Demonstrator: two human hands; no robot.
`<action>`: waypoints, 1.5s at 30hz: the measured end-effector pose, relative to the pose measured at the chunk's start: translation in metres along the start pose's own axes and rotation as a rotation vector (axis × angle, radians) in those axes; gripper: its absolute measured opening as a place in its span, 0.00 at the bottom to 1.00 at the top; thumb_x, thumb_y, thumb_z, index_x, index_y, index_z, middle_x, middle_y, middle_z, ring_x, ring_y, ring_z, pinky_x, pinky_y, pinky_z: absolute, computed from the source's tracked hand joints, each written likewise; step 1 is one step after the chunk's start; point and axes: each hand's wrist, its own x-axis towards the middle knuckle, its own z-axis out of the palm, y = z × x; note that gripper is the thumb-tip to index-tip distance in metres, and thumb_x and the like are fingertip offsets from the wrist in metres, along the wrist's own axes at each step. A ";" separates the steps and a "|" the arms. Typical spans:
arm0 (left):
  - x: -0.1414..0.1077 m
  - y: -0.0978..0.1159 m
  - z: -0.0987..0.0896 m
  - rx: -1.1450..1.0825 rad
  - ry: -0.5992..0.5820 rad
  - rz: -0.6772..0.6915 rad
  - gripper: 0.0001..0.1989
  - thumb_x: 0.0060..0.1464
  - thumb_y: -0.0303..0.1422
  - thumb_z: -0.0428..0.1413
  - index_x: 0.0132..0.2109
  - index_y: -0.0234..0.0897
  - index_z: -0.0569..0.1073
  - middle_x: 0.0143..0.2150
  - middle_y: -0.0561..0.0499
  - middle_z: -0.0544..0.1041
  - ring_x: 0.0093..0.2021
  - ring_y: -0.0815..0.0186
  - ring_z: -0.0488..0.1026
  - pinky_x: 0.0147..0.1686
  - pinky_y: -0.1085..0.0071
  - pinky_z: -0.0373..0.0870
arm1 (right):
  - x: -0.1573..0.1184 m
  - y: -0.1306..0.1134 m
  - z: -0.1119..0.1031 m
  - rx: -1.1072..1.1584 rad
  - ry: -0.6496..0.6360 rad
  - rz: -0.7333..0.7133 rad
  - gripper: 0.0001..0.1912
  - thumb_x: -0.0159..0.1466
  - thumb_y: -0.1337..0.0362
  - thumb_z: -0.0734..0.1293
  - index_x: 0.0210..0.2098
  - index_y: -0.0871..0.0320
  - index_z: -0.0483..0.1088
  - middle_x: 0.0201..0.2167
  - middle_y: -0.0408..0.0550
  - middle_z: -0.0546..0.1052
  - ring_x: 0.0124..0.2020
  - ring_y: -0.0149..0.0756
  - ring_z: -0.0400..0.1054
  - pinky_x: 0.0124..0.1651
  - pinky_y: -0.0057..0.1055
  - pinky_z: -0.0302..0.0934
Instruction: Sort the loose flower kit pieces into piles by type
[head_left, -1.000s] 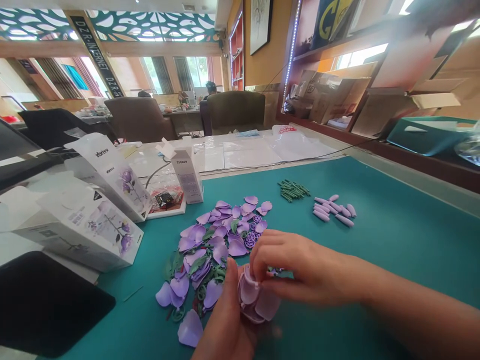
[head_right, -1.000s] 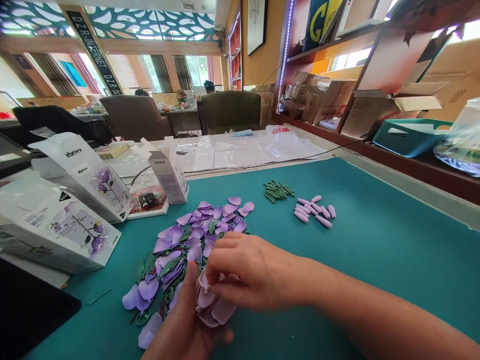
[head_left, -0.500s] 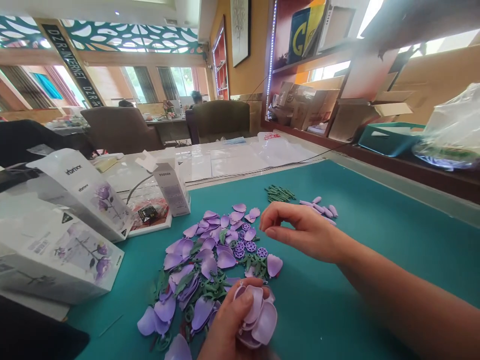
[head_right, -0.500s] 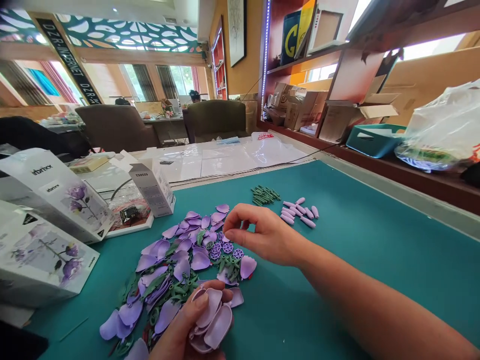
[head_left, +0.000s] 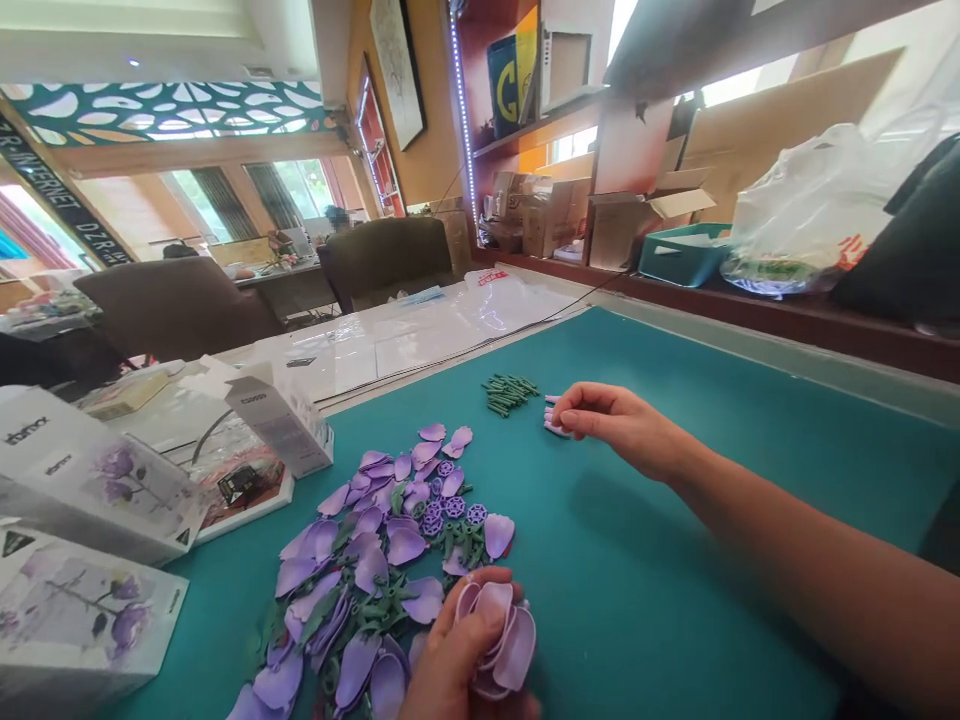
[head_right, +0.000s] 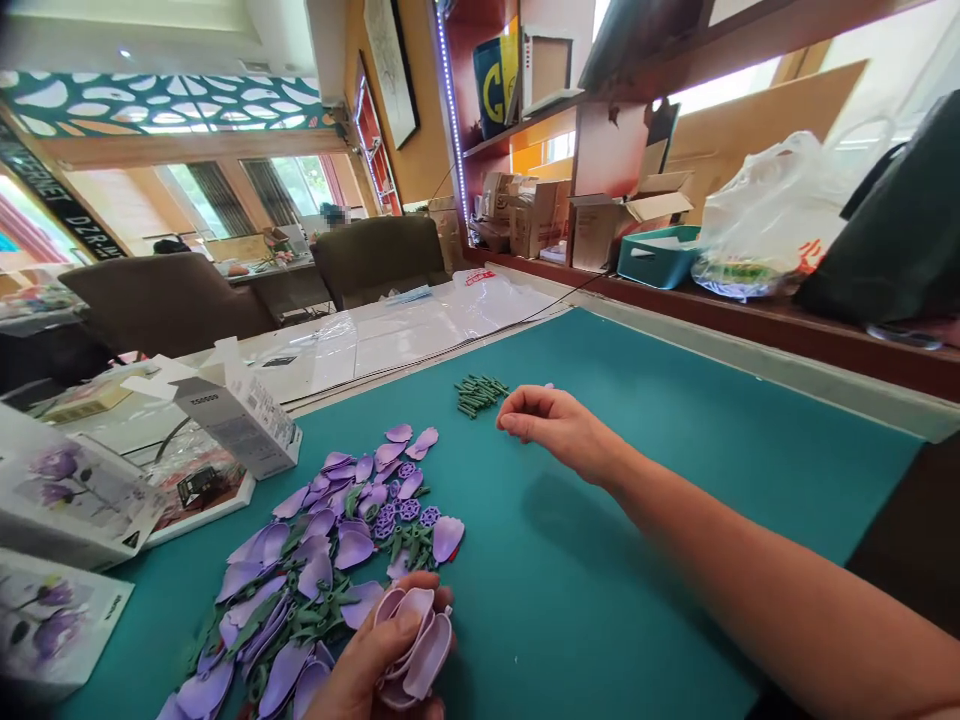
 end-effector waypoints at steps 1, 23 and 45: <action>0.001 0.001 0.009 0.011 0.002 0.014 0.20 0.39 0.37 0.66 0.42 0.39 0.71 0.36 0.53 0.72 0.25 0.72 0.67 0.17 0.77 0.66 | -0.001 0.004 -0.008 0.028 0.028 0.013 0.12 0.56 0.56 0.70 0.30 0.59 0.70 0.30 0.45 0.72 0.31 0.31 0.62 0.35 0.30 0.57; 0.176 -0.054 0.250 0.579 -0.120 0.619 0.16 0.58 0.37 0.53 0.52 0.37 0.69 0.52 0.45 0.71 0.47 0.60 0.71 0.45 0.57 0.71 | -0.028 0.090 -0.092 0.028 0.595 0.045 0.26 0.61 0.41 0.56 0.42 0.57 0.67 0.40 0.50 0.73 0.41 0.39 0.68 0.49 0.38 0.62; 0.196 -0.060 0.263 0.686 -0.192 0.927 0.17 0.58 0.38 0.53 0.53 0.37 0.69 0.52 0.45 0.72 0.47 0.60 0.71 0.46 0.55 0.70 | -0.020 0.111 -0.135 -0.209 0.587 -0.012 0.24 0.64 0.46 0.53 0.45 0.57 0.68 0.43 0.51 0.75 0.46 0.39 0.68 0.53 0.38 0.60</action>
